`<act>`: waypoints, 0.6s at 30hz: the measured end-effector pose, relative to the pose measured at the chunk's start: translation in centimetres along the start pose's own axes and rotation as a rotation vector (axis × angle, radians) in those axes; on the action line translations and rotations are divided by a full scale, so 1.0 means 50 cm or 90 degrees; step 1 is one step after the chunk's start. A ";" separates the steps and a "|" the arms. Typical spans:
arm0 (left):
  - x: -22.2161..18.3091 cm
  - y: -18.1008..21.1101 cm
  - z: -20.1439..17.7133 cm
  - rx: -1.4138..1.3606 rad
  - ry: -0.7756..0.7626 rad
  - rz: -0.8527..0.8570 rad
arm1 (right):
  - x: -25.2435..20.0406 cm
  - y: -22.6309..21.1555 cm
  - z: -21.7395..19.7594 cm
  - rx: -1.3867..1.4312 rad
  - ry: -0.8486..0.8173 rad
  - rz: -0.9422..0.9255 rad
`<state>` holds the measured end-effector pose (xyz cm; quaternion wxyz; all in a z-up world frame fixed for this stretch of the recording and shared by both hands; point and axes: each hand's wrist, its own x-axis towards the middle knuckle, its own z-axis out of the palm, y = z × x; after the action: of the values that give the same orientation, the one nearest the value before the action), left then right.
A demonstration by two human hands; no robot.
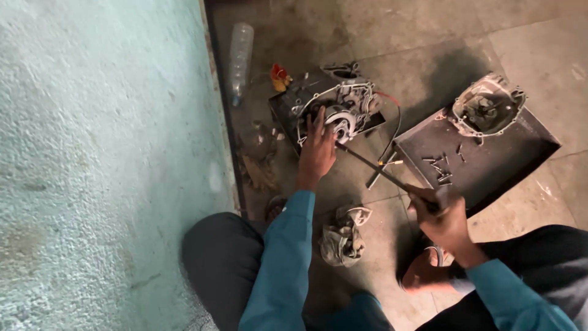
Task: Assembling or repairing components of a disassembled motorcycle engine block on a workshop floor.
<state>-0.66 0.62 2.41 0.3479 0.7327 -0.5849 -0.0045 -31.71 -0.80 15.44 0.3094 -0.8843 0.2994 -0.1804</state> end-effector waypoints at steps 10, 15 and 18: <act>0.009 -0.001 -0.002 0.033 0.077 0.056 | -0.015 -0.048 0.020 0.695 0.259 0.696; 0.000 0.014 -0.006 -0.021 0.027 -0.023 | -0.092 -0.095 -0.001 0.656 0.262 0.499; 0.011 0.008 -0.003 -0.041 -0.001 -0.059 | -0.086 -0.106 -0.004 0.321 0.189 0.214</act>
<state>-0.79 0.20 2.96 0.3706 0.7473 -0.5502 -0.0400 -32.84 5.21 18.51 0.4967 -0.6826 0.4288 -0.3217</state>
